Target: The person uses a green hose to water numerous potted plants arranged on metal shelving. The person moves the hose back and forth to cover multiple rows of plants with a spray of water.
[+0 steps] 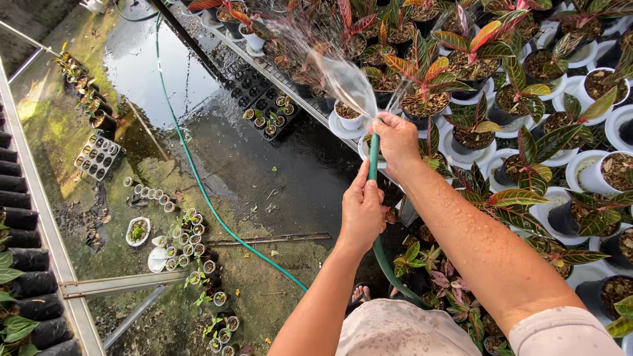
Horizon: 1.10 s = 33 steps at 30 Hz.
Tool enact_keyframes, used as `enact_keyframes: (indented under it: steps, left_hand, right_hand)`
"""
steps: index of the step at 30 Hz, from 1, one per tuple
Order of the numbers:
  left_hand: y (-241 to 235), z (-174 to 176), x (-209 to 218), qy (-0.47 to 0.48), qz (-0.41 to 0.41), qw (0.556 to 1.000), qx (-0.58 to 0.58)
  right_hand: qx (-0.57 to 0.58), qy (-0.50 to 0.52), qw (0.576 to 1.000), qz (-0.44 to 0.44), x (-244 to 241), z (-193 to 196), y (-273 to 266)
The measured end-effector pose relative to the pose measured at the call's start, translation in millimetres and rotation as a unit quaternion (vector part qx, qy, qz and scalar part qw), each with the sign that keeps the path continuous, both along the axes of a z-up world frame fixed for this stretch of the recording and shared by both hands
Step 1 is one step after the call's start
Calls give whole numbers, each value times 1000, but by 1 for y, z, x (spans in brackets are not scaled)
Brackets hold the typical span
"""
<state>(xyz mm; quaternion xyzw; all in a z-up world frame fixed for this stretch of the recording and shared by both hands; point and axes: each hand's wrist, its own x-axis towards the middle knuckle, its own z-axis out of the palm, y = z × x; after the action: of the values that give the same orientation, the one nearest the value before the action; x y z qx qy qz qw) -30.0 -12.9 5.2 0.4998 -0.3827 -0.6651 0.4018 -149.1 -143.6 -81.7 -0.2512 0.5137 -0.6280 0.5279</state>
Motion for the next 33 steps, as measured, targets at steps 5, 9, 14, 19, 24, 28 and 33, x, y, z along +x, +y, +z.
enact_keyframes:
  steps: [5,9,14,19,24,28,33]
  left_hand:
    - [-2,1,-12,16,16,1000,1]
    - [1,3,-15,3,22,1000,-11]
    - [6,4,-23,33,28,999,5]
    - [8,-1,-31,42,25,999,-12]
    - [13,-5,-36,51,27,998,-17]
    - [15,-3,-36,46,29,998,-6]
    - [18,-6,-33,42,45,998,-4]
  right_hand:
    - [-34,-15,998,-58,-1,1,-6]
    - [-18,12,999,-49,-4,6,0]
    - [-43,-18,997,-69,-3,12,2]
    - [-46,-20,996,-80,-11,9,4]
    - [-60,-29,993,-99,-12,3,5]
    - [-68,-41,993,-88,-11,5,7]
    - [-52,-31,995,-80,-2,7,9]
